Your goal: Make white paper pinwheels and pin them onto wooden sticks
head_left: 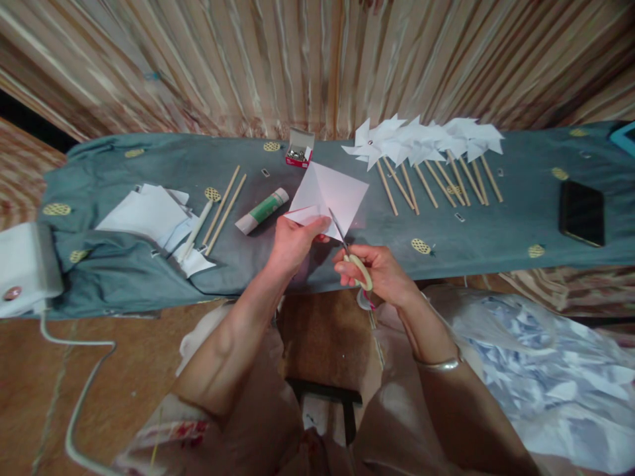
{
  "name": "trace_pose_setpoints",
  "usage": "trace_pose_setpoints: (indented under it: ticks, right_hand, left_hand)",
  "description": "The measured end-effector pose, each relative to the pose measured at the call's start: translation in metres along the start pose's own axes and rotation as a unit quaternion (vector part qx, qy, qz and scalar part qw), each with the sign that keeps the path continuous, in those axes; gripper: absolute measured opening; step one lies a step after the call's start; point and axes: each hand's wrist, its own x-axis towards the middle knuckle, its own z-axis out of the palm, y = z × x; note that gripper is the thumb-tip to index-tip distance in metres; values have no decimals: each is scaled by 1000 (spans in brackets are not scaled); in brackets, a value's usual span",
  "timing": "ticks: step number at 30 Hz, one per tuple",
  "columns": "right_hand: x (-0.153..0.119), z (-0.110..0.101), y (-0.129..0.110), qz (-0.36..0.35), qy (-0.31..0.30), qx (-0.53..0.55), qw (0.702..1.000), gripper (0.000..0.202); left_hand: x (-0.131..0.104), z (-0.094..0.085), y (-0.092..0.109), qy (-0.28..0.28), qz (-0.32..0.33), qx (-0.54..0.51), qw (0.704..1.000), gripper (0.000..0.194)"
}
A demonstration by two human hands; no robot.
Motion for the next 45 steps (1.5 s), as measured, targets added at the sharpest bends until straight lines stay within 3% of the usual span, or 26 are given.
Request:
trace_pose_setpoints:
  ticks: [17,24,26,29,32,35,40,45]
  right_hand:
    - [0,1,1,5,-16,0,1000,43]
    - [-10,-14,-8,27,-59,-34,997,47]
    - [-12,-22,-8,20,-26,-40,999,47]
    - [-10,-31,-5,-45,88,-23,995,44]
    - [-3,-35,-2,-114,191,29,975,39]
    - [7,-37,-5,-140,244,89,955,38]
    - [18,-44,-13,-191,275,126,934,33]
    - [20,-47,-15,-196,229,64,951,36]
  left_hand:
    - [2,-1,0,4,2,-12,1000,24]
    - [13,-12,3,62,23,-20,998,25]
    - [16,-15,3,72,31,-23,997,23]
    - [18,-17,-1,59,51,-34,996,24]
    - [18,-14,-7,30,53,-34,998,31]
    - [14,-11,-13,5,60,-2,998,31]
    - [5,-10,-17,-60,52,155,985,17]
    - [-4,-7,-17,-142,9,238,961,17]
